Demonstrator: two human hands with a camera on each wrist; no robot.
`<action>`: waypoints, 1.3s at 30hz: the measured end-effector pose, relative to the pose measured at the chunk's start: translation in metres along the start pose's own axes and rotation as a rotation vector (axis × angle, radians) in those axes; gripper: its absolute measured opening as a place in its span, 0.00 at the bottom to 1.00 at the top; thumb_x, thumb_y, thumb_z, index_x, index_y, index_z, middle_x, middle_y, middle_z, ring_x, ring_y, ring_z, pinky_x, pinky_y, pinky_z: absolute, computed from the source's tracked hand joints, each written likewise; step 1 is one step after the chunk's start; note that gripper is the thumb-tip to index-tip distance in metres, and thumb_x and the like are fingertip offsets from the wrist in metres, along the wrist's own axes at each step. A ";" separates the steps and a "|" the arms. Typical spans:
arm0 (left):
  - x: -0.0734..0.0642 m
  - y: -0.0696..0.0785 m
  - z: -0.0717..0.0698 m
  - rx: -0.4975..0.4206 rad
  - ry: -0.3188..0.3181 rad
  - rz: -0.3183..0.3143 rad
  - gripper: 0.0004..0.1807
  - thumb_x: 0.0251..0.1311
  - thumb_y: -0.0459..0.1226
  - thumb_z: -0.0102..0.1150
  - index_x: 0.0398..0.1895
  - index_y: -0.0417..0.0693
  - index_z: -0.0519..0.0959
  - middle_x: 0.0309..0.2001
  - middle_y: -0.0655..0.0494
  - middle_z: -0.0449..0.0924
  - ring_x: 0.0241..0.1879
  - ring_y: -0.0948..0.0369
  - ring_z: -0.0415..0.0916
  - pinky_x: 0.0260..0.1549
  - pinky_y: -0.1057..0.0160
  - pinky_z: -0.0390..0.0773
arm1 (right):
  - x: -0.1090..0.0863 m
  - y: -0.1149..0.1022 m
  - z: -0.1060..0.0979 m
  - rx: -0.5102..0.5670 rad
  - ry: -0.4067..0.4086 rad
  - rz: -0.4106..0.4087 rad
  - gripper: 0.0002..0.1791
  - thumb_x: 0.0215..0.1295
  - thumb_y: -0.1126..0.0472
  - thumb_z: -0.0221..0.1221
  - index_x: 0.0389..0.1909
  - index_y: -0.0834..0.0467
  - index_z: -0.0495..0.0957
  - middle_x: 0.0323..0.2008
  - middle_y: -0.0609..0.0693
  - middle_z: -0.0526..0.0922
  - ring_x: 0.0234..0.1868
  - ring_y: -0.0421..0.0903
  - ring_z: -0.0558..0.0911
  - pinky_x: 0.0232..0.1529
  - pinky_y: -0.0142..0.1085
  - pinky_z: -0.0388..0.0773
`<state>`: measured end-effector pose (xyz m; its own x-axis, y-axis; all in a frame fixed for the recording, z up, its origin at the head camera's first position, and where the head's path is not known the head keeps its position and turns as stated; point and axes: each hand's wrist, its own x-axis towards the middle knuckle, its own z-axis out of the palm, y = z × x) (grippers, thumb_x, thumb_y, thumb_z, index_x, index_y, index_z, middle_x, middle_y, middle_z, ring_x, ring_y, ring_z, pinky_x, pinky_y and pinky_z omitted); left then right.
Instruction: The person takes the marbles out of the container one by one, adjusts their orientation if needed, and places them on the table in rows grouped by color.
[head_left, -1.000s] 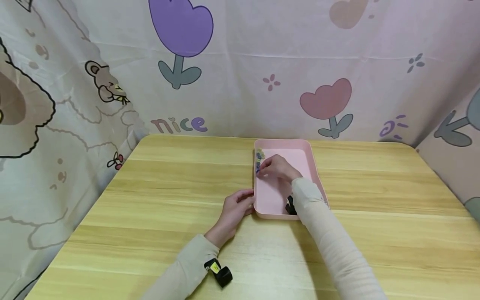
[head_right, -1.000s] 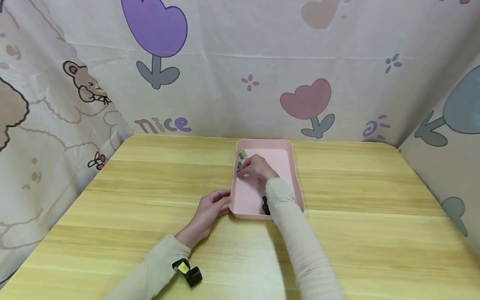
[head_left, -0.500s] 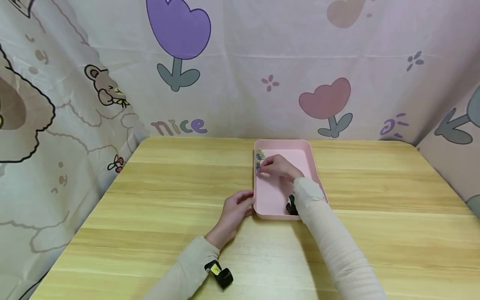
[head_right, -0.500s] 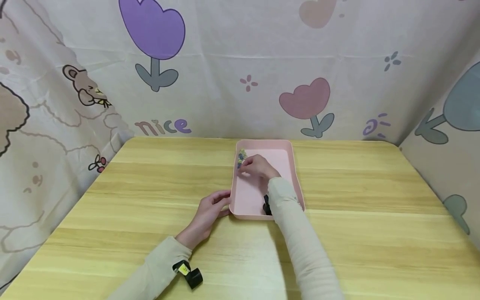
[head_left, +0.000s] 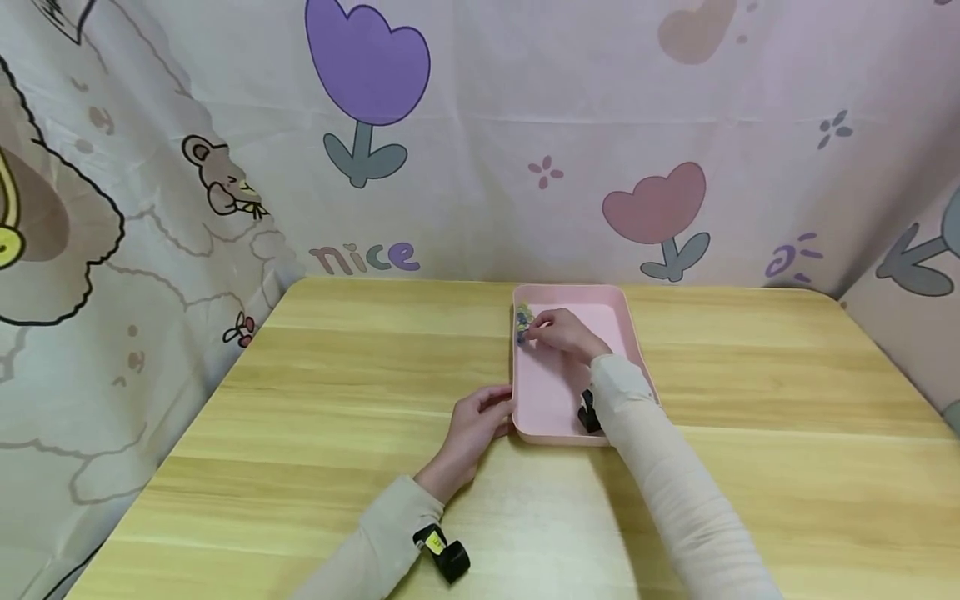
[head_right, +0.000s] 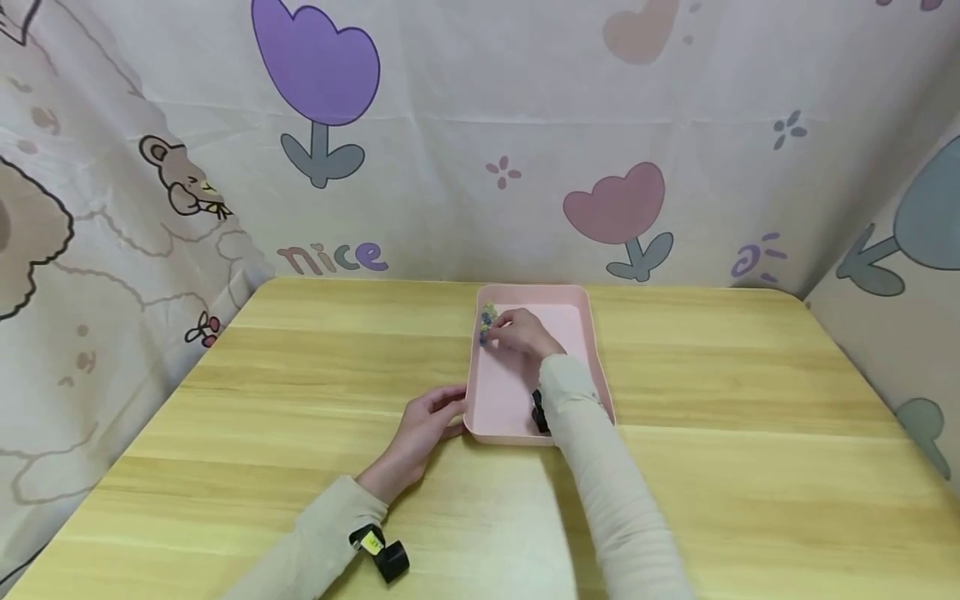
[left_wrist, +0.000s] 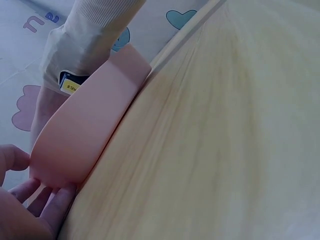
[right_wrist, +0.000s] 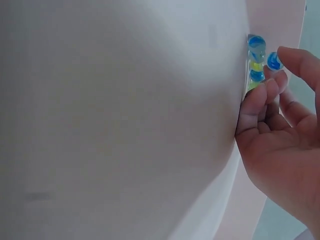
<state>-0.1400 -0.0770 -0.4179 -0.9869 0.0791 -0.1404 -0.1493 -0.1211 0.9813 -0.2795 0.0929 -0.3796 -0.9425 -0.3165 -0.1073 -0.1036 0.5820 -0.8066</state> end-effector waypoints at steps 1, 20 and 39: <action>0.000 -0.001 0.000 0.000 -0.002 0.001 0.19 0.65 0.31 0.56 0.56 0.29 0.74 0.50 0.41 0.77 0.44 0.57 0.77 0.44 0.60 0.83 | 0.000 0.001 0.000 0.015 -0.001 -0.001 0.09 0.63 0.63 0.60 0.38 0.66 0.81 0.29 0.52 0.80 0.29 0.42 0.75 0.33 0.30 0.73; 0.007 0.002 0.007 -0.013 -0.010 0.025 0.19 0.65 0.32 0.56 0.57 0.30 0.74 0.53 0.40 0.76 0.47 0.55 0.77 0.45 0.60 0.82 | -0.009 -0.010 -0.034 0.173 0.000 -0.098 0.14 0.69 0.61 0.56 0.45 0.69 0.77 0.28 0.55 0.74 0.27 0.42 0.72 0.33 0.32 0.77; -0.001 0.000 0.002 0.035 0.007 0.008 0.19 0.65 0.32 0.57 0.56 0.31 0.75 0.53 0.43 0.77 0.48 0.55 0.77 0.46 0.60 0.82 | -0.052 -0.038 -0.034 0.276 0.153 -0.195 0.14 0.67 0.56 0.60 0.46 0.62 0.80 0.23 0.51 0.75 0.28 0.46 0.75 0.37 0.34 0.76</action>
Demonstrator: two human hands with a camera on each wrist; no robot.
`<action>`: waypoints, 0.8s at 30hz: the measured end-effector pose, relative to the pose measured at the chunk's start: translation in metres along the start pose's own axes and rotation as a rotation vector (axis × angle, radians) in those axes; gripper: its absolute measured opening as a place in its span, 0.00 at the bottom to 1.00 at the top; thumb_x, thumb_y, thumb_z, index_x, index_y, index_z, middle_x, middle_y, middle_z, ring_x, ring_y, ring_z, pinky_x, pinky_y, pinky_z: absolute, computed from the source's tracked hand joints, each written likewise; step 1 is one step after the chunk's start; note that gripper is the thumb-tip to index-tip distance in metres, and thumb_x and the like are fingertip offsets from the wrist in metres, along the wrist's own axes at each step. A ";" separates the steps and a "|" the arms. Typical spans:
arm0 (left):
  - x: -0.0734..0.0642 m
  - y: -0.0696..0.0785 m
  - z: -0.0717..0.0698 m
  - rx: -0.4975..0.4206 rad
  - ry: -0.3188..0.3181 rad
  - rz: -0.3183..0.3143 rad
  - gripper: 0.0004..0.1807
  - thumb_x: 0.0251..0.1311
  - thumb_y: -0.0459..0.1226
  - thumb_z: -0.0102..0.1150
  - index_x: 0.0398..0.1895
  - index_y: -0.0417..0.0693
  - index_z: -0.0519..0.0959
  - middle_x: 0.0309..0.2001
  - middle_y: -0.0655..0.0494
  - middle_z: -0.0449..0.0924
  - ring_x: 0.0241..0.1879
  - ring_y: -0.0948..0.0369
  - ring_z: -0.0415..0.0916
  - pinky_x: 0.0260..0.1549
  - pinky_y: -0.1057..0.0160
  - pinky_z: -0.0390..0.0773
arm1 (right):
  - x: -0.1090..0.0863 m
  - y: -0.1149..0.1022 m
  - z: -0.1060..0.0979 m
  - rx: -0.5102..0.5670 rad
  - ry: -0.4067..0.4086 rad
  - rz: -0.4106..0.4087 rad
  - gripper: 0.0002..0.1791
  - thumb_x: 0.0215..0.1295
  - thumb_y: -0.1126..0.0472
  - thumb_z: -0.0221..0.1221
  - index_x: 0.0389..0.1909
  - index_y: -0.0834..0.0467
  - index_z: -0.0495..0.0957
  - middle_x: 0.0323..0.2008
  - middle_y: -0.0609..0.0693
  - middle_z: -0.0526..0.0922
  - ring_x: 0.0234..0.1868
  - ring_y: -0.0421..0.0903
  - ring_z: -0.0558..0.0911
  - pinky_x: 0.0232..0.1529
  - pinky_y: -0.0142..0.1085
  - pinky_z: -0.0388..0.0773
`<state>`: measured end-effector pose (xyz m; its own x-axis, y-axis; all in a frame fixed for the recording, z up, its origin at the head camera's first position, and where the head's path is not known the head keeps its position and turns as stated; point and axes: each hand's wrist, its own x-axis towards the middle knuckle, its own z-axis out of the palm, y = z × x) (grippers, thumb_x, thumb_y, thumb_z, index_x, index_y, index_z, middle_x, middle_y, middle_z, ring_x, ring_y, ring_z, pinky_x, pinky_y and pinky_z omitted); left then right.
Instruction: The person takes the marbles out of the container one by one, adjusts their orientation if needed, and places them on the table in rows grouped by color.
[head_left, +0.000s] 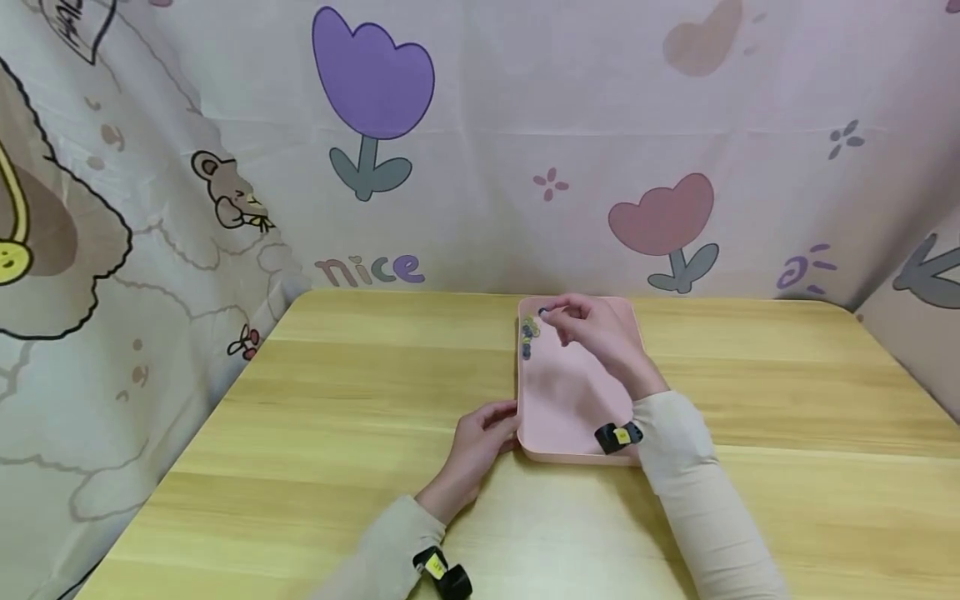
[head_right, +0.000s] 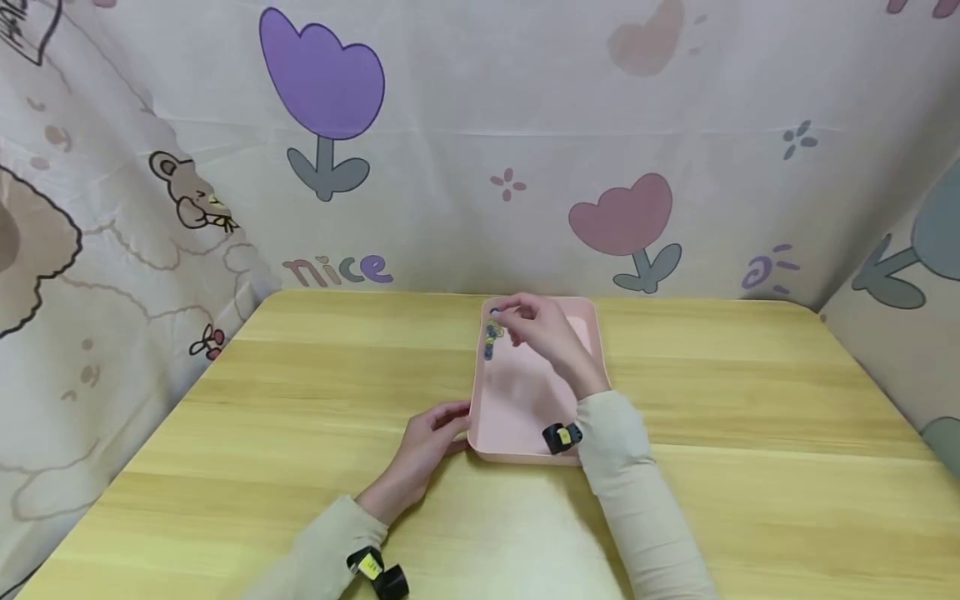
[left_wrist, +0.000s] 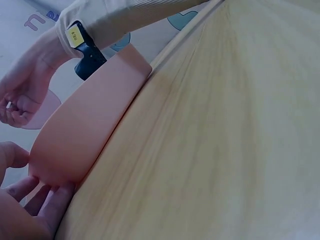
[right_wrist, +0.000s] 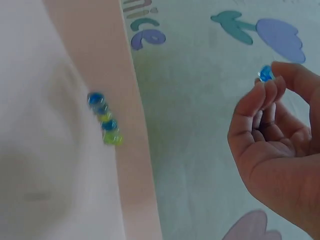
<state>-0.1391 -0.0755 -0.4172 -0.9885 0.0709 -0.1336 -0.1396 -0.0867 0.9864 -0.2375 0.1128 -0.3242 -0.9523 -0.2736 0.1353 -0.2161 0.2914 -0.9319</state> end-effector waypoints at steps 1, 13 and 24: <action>-0.002 -0.001 -0.002 -0.001 0.001 -0.002 0.19 0.65 0.32 0.57 0.57 0.31 0.75 0.53 0.43 0.77 0.49 0.55 0.77 0.46 0.60 0.82 | -0.001 -0.001 0.003 0.012 -0.020 0.002 0.15 0.67 0.55 0.60 0.46 0.62 0.79 0.23 0.51 0.74 0.29 0.46 0.75 0.37 0.35 0.74; -0.004 0.001 -0.006 -0.004 -0.006 0.020 0.20 0.66 0.33 0.57 0.57 0.30 0.74 0.54 0.41 0.76 0.49 0.53 0.77 0.46 0.60 0.82 | -0.009 -0.007 0.002 -0.087 -0.008 -0.148 0.07 0.63 0.63 0.63 0.39 0.62 0.83 0.17 0.51 0.75 0.22 0.46 0.75 0.26 0.32 0.76; -0.003 -0.003 -0.002 -0.009 -0.029 0.028 0.21 0.66 0.32 0.56 0.60 0.31 0.72 0.56 0.39 0.74 0.51 0.51 0.76 0.46 0.60 0.82 | -0.025 -0.004 0.006 -0.050 0.001 -0.125 0.08 0.65 0.62 0.61 0.41 0.63 0.81 0.20 0.51 0.77 0.25 0.47 0.77 0.29 0.31 0.72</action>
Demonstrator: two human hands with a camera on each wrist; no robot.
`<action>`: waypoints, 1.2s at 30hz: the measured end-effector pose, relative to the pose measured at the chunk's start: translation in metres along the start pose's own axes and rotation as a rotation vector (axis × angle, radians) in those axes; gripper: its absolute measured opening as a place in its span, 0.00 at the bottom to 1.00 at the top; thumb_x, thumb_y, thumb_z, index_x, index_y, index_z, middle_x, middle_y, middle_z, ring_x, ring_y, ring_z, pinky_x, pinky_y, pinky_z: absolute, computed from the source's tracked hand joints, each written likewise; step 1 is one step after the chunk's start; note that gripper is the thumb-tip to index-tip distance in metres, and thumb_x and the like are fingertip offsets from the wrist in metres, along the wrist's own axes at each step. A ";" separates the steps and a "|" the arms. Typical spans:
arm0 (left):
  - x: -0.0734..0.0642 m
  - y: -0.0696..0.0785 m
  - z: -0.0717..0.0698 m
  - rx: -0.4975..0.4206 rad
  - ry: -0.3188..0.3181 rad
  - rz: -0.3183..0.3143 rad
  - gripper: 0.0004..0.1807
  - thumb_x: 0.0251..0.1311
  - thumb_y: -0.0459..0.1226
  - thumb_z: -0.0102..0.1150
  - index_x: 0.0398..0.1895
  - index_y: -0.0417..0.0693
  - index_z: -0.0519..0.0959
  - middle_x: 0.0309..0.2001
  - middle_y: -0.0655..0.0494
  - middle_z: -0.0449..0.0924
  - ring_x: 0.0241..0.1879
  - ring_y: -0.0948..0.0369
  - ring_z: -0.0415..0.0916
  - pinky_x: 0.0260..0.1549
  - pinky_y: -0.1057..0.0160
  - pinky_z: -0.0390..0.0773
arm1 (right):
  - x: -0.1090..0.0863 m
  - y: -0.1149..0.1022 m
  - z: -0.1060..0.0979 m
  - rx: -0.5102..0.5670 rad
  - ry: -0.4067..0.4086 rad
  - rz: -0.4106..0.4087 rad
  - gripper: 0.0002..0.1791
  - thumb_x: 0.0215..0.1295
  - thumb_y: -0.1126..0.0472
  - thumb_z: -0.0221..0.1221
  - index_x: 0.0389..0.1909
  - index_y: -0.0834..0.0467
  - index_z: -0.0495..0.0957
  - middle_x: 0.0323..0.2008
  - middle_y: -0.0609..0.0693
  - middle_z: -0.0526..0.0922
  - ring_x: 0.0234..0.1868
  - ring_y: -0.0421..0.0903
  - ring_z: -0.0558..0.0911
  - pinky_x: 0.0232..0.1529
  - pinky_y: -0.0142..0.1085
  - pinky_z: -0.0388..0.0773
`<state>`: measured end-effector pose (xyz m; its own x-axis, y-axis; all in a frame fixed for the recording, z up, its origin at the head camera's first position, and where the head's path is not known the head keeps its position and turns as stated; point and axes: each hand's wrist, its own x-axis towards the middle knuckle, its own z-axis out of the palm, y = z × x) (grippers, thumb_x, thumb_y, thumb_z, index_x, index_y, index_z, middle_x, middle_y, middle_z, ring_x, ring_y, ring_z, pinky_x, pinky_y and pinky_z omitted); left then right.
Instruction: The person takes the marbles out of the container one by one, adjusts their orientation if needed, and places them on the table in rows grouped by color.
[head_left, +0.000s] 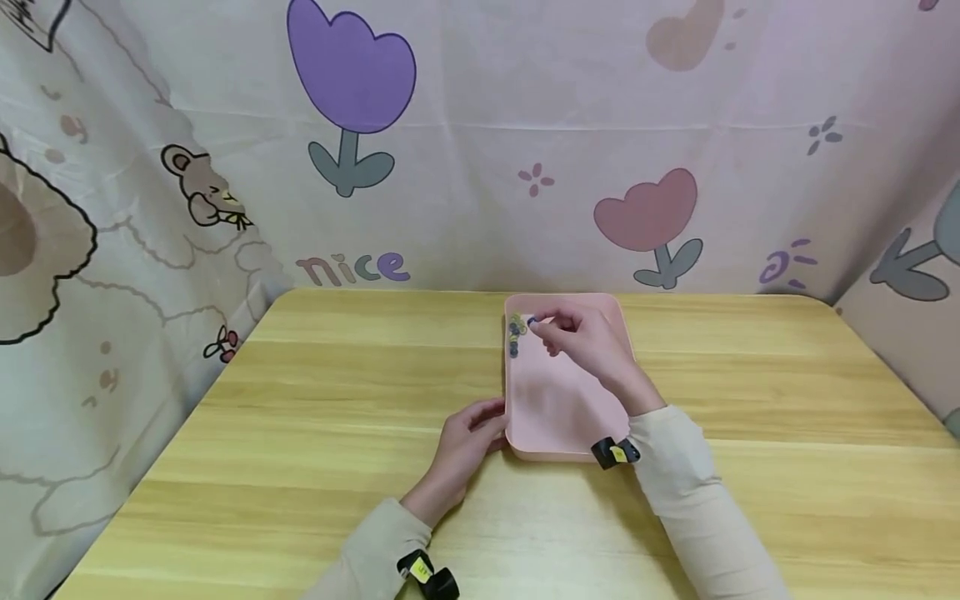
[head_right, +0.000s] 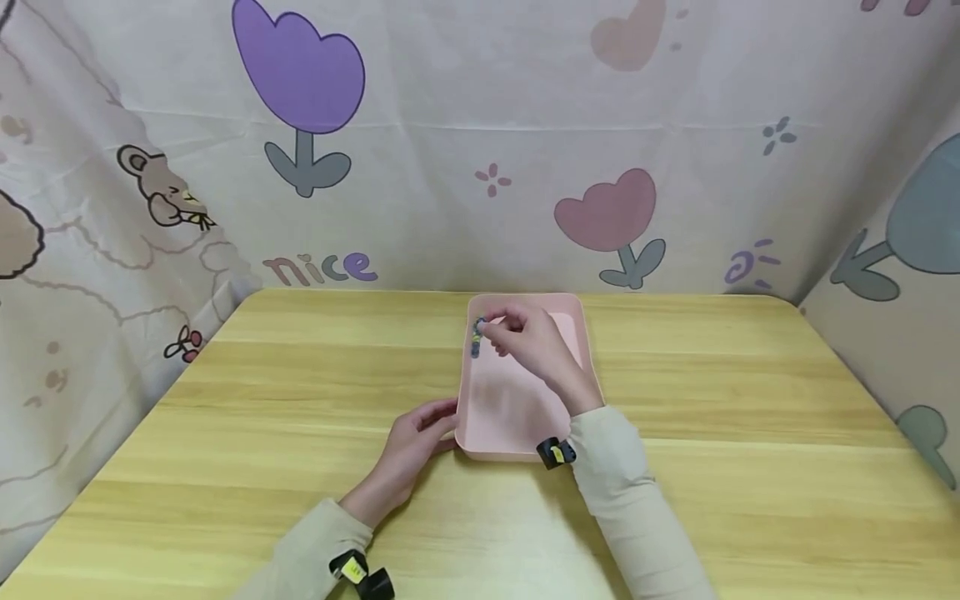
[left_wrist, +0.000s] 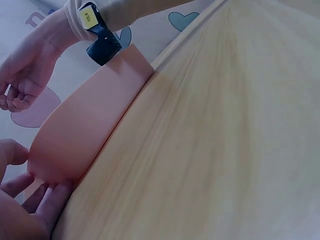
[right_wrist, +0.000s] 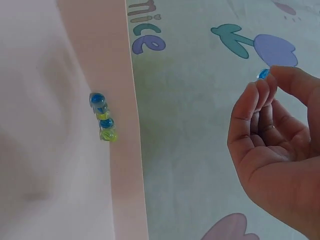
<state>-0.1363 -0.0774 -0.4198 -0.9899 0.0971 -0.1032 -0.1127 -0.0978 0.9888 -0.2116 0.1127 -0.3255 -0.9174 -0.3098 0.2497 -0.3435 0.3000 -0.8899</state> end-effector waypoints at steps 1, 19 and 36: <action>-0.001 0.000 -0.001 0.002 0.002 -0.002 0.21 0.66 0.32 0.56 0.61 0.31 0.72 0.57 0.39 0.74 0.52 0.51 0.76 0.46 0.60 0.82 | -0.001 0.000 0.001 -0.001 0.001 0.007 0.09 0.66 0.62 0.61 0.41 0.63 0.81 0.20 0.51 0.77 0.26 0.47 0.77 0.31 0.32 0.73; 0.000 0.001 -0.002 0.015 0.001 -0.005 0.21 0.66 0.33 0.57 0.60 0.32 0.73 0.56 0.40 0.75 0.50 0.53 0.76 0.46 0.60 0.82 | -0.021 -0.002 0.008 -0.048 -0.033 0.047 0.08 0.66 0.60 0.61 0.40 0.61 0.81 0.22 0.51 0.77 0.27 0.47 0.77 0.29 0.31 0.72; 0.003 0.000 0.001 0.032 0.012 -0.017 0.21 0.66 0.34 0.56 0.60 0.32 0.73 0.56 0.41 0.75 0.50 0.54 0.77 0.45 0.60 0.83 | -0.032 -0.003 0.016 -0.097 -0.132 0.028 0.07 0.66 0.60 0.60 0.40 0.59 0.81 0.20 0.47 0.76 0.24 0.48 0.73 0.24 0.30 0.69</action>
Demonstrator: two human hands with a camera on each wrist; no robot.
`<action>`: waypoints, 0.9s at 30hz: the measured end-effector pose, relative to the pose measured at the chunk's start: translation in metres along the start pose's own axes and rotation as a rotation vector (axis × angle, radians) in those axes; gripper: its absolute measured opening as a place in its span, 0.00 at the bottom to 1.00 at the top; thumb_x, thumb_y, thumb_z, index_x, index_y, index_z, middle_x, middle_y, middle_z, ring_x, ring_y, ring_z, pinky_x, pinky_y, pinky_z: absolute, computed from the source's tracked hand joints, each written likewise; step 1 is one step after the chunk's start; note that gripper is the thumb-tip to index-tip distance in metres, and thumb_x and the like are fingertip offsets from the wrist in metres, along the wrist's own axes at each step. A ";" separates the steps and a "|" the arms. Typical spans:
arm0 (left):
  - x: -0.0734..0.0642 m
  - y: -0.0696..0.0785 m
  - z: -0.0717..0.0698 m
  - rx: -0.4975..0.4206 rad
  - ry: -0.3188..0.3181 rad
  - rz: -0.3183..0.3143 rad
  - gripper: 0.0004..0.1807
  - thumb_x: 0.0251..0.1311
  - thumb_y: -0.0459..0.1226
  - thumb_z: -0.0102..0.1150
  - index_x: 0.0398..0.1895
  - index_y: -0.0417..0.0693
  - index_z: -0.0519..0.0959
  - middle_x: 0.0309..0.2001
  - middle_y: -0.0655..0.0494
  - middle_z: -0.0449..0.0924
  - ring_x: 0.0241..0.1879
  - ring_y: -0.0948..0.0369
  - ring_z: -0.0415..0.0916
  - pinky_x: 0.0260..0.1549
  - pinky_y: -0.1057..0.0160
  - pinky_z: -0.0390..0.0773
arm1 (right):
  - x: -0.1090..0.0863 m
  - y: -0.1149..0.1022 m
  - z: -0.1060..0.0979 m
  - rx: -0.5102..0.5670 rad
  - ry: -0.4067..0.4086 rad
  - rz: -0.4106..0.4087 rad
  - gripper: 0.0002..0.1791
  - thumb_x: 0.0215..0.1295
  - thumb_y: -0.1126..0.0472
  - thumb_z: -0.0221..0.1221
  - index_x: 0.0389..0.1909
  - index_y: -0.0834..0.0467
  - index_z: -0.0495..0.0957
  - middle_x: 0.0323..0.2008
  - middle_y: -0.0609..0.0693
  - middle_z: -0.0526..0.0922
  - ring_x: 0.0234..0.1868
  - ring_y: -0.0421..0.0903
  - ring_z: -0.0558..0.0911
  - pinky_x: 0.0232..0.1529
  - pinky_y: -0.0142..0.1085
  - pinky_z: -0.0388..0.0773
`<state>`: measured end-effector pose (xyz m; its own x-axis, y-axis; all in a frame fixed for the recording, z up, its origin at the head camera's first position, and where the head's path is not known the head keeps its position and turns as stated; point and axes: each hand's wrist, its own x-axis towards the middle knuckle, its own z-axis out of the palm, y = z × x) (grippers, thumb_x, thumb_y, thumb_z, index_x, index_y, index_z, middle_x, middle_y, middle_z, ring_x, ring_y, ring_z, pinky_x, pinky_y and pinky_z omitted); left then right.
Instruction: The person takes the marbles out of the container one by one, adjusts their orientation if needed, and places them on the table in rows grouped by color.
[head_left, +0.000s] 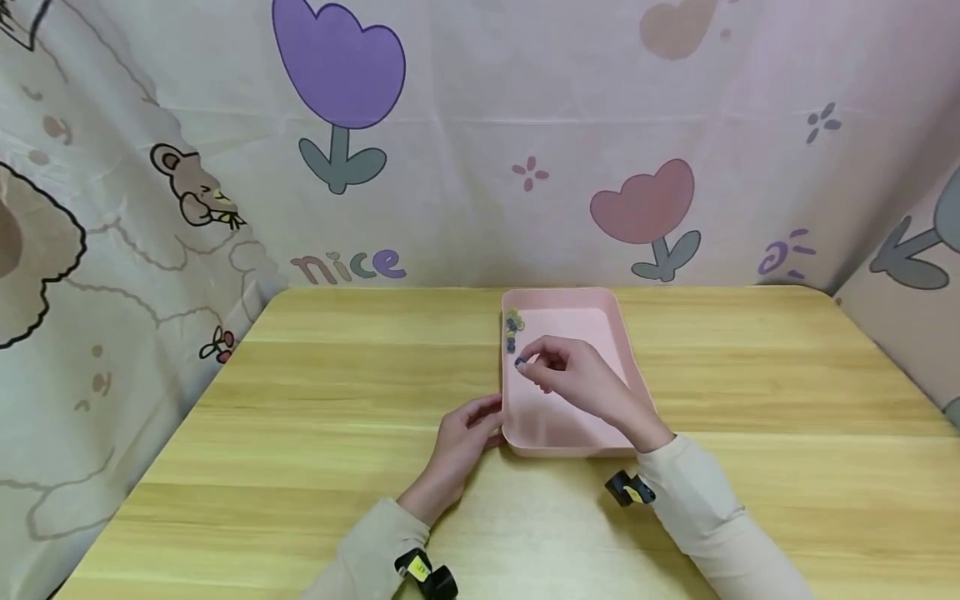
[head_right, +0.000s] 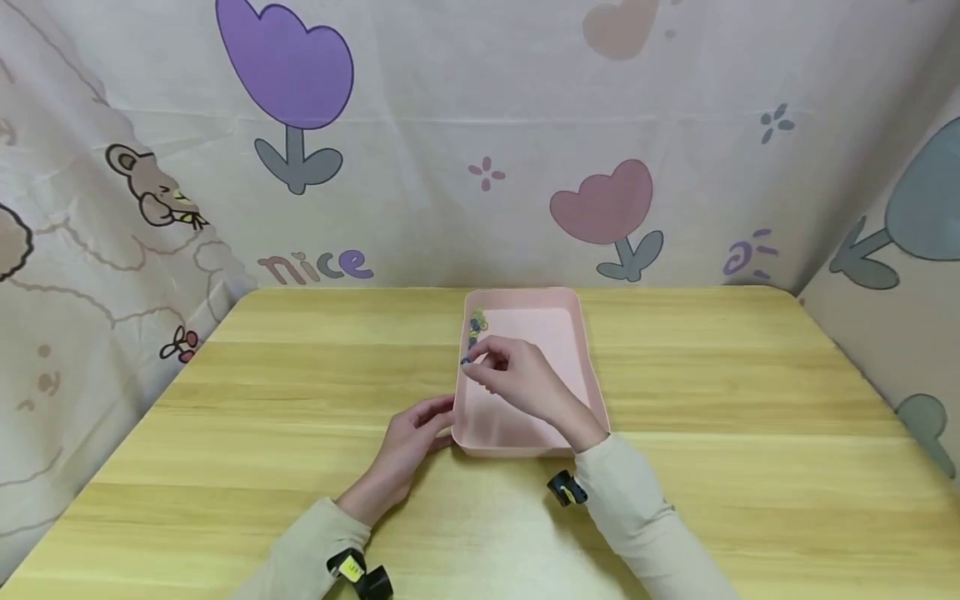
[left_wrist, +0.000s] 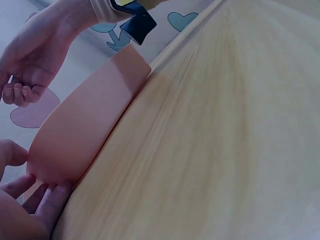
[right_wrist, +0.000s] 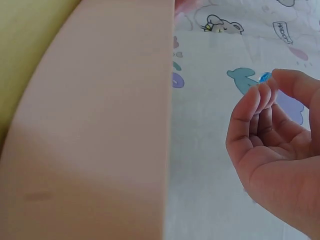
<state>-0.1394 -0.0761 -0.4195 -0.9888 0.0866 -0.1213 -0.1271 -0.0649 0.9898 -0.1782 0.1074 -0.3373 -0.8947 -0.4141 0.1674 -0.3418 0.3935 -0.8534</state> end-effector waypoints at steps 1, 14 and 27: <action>0.000 0.000 0.000 -0.003 0.000 0.005 0.21 0.66 0.34 0.56 0.60 0.32 0.73 0.56 0.40 0.75 0.50 0.54 0.77 0.45 0.60 0.83 | -0.001 -0.001 0.001 -0.015 0.006 -0.005 0.06 0.66 0.60 0.60 0.40 0.58 0.81 0.21 0.47 0.77 0.24 0.46 0.73 0.24 0.30 0.69; 0.000 0.002 0.002 -0.020 0.004 0.007 0.22 0.66 0.33 0.56 0.61 0.32 0.72 0.57 0.40 0.75 0.51 0.53 0.77 0.45 0.60 0.82 | -0.022 0.000 0.009 -0.038 0.008 -0.019 0.04 0.65 0.61 0.61 0.36 0.56 0.82 0.26 0.44 0.76 0.30 0.43 0.74 0.32 0.30 0.72; -0.001 0.000 0.000 -0.020 -0.009 0.029 0.22 0.66 0.32 0.55 0.61 0.30 0.72 0.57 0.40 0.75 0.48 0.58 0.77 0.46 0.61 0.82 | -0.034 -0.010 0.027 -0.001 -0.088 -0.028 0.05 0.65 0.59 0.60 0.37 0.55 0.82 0.26 0.43 0.77 0.29 0.41 0.75 0.31 0.29 0.73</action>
<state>-0.1383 -0.0758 -0.4191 -0.9914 0.0936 -0.0916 -0.0998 -0.0873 0.9912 -0.1366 0.0957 -0.3475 -0.8560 -0.4957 0.1469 -0.3667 0.3817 -0.8484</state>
